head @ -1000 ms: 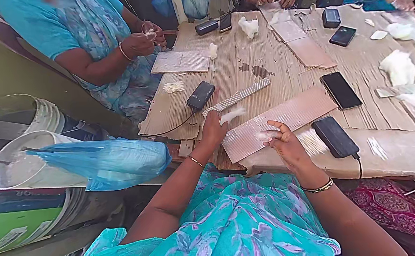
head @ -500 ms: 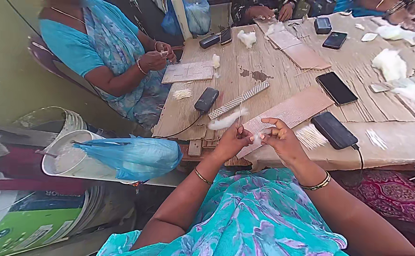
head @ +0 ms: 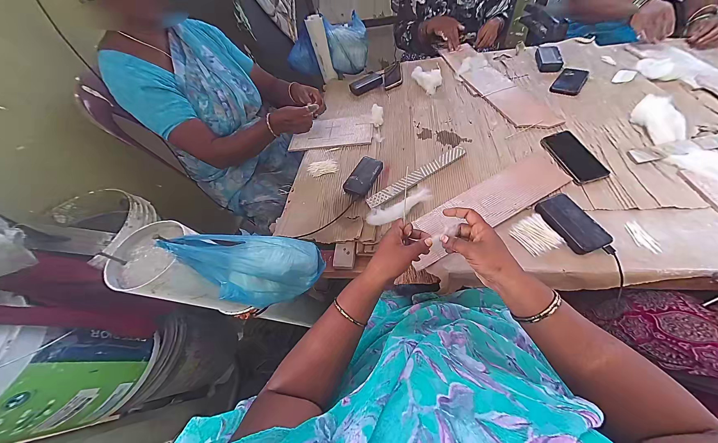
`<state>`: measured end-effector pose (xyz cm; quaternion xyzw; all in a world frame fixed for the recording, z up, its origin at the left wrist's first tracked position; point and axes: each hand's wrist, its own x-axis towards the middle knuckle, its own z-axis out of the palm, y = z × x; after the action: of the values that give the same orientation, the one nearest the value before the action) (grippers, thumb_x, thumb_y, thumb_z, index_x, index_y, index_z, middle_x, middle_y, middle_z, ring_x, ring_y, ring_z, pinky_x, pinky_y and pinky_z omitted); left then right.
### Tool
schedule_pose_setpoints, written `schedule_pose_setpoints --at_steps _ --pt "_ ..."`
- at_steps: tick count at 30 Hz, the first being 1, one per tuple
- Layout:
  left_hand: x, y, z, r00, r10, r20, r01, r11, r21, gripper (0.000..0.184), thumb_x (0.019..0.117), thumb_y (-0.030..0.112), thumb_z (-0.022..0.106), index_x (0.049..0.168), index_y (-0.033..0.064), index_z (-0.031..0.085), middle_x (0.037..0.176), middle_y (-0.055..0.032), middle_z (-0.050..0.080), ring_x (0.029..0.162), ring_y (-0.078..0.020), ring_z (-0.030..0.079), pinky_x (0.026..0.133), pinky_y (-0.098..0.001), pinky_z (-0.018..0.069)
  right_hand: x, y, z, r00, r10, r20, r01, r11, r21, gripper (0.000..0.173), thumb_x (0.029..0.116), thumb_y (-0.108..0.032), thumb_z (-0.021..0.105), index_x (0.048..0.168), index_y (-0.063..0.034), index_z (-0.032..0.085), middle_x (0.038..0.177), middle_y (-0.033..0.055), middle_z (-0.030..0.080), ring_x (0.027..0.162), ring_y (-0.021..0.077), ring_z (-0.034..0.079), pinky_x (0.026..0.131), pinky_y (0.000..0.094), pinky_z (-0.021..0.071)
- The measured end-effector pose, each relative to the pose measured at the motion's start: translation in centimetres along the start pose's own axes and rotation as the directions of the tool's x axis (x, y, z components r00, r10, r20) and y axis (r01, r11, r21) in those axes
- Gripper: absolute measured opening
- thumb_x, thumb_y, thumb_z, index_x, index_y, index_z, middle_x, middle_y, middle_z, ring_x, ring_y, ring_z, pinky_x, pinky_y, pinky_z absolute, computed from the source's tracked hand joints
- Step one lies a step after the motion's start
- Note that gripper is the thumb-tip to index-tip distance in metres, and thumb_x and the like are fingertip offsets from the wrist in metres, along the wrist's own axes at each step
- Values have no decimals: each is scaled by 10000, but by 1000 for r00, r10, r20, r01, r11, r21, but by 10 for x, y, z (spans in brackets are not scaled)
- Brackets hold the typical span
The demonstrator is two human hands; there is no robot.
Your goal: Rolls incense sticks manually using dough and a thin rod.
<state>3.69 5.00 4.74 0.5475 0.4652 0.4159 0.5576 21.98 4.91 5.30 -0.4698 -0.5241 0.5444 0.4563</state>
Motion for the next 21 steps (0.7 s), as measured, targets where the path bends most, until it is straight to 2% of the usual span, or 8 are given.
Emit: schedule_pose_setpoints --at_steps 2,7,9,13,15,17,19,21 --pt "0 -1 -1 1000 -15 1 15 1000 -6 248 969 -32 650 1051 54 432 947 -59 680 723 -86 655 673 -245 552 1 0 2 1000 -8 10 8 1000 7 529 937 91 630 1415 -74 476 876 63 633 717 92 623 716 258 550" --pt "5 -6 -3 998 -29 -57 29 1000 3 255 966 -39 654 1030 56 426 865 -51 671 679 -88 644 642 -237 541 8 3 4 999 6 -44 -6 1000 5 488 955 69 625 1399 -84 494 943 64 628 769 86 603 747 258 522" --pt "8 -7 -5 996 -46 -72 47 999 10 246 975 -26 652 1031 55 426 869 -56 670 687 -94 645 648 -240 542 13 6 6 998 26 -64 -26 1000 -2 486 954 59 633 1398 -88 499 917 51 614 756 83 586 734 257 510" --pt "19 -16 -8 978 -165 -129 178 979 97 241 981 11 670 1072 28 447 903 -87 661 740 -131 655 701 -291 557 28 26 12 995 34 -96 -45 993 -113 475 958 29 656 1392 -97 510 912 62 599 735 104 557 697 282 490" --pt "28 -30 -11 965 -212 -153 243 943 227 268 980 55 687 1146 -1 483 936 -104 664 769 -156 649 732 -335 552 39 48 14 996 18 -90 -41 964 -261 473 964 -10 671 1404 -85 513 922 110 617 734 162 571 693 346 501" --pt "35 -41 -17 954 -246 -170 295 869 398 295 976 115 705 1166 -4 513 981 -126 673 844 -212 651 793 -418 539 47 62 17 997 12 -78 -47 888 -458 481 974 -74 683 1424 -84 513 958 149 658 801 253 625 769 466 517" --pt "36 -47 -23 946 -278 -169 325 803 500 347 991 172 691 1230 -12 518 1013 -151 660 912 -267 656 849 -480 540 51 69 20 996 14 -90 -66 796 -601 503 974 -117 686 1447 -99 515 1026 202 680 961 382 642 937 645 421" --pt "34 -51 -29 949 -271 -158 312 767 560 416 1055 301 603 1304 -12 489 1054 -168 657 957 -292 663 887 -502 543 53 73 22 994 -9 -111 -73 698 -712 502 972 -141 680 1446 -110 518 1027 199 670 997 398 619 965 662 371"
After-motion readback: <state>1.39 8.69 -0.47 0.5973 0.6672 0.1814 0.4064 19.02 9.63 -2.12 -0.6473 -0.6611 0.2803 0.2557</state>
